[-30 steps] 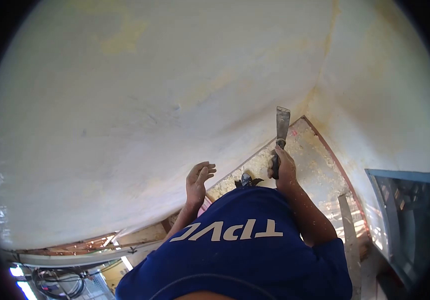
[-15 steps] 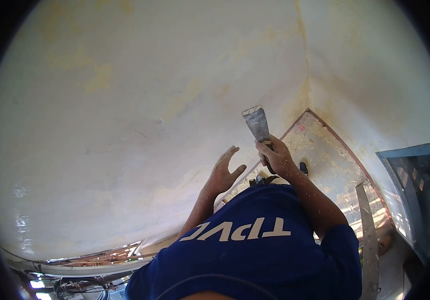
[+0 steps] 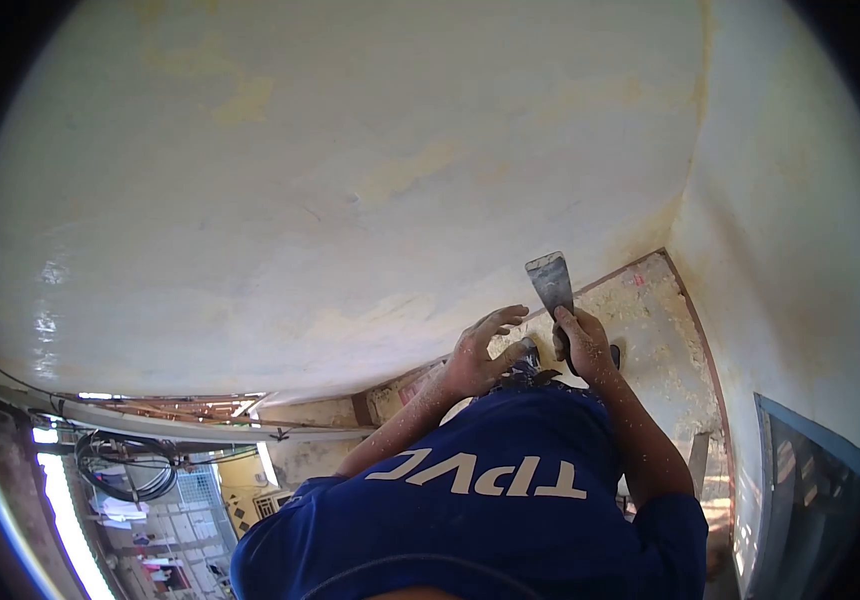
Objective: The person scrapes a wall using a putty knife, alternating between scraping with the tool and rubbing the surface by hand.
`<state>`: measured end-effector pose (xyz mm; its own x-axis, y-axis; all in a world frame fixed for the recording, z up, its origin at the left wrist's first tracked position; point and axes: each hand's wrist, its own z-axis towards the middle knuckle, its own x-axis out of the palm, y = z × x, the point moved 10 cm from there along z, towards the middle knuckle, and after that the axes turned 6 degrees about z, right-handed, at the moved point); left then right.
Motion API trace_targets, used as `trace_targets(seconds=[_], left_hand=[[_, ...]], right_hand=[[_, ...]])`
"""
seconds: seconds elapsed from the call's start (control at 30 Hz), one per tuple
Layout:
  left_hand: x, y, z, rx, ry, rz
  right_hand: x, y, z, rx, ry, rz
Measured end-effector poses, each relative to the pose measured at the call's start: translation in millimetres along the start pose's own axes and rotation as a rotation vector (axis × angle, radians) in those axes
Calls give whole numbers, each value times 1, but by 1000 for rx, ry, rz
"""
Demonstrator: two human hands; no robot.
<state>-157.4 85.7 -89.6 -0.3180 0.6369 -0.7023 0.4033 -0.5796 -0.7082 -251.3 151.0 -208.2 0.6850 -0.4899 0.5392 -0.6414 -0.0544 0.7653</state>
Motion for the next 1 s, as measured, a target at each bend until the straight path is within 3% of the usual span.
trace_targets(seconds=[0.03,0.1,0.17,0.27,0.37,0.43,0.5,0.53,0.57,0.63,0.7,0.73,0.8,0.87,1.0], left_hand=[[0,5,-4,-18,-20,4],[-16,20,-11,-45,-200,-299],[-28,23,-13,-13,-255,-316],[-47,42,-20,-163,-455,-243],[-81,42,-7,-118,-526,-265],[-121,27,5,-50,-599,-469],[-152,8,15,35,-568,-391],[-161,5,15,56,-563,-412],[-180,-13,6,205,-684,-242],[-208,-52,-18,540,-880,62],[-206,-96,-34,936,-895,541],[-224,-113,-35,956,-900,515],[-199,-154,-15,1069,-520,1048],[-206,-155,9,1049,-462,1039],[-211,-139,54,1038,-374,1112]], right_hand=[[17,0,1,13,76,-55],[43,2,-2,20,169,-131],[70,1,-4,9,259,-281],[95,6,-9,57,315,-173],[110,13,-7,29,358,-112],[126,55,-15,-229,307,-331],[136,65,-16,-165,292,-285],[142,83,-19,-323,252,-301],[149,102,-24,-478,212,-321],[165,120,-27,-507,159,-323],[179,146,-38,-728,134,-318],[189,151,-38,-721,166,-273],[199,156,-33,-776,162,-225],[205,165,-31,-888,150,-155],[200,166,-17,-894,31,-189]])
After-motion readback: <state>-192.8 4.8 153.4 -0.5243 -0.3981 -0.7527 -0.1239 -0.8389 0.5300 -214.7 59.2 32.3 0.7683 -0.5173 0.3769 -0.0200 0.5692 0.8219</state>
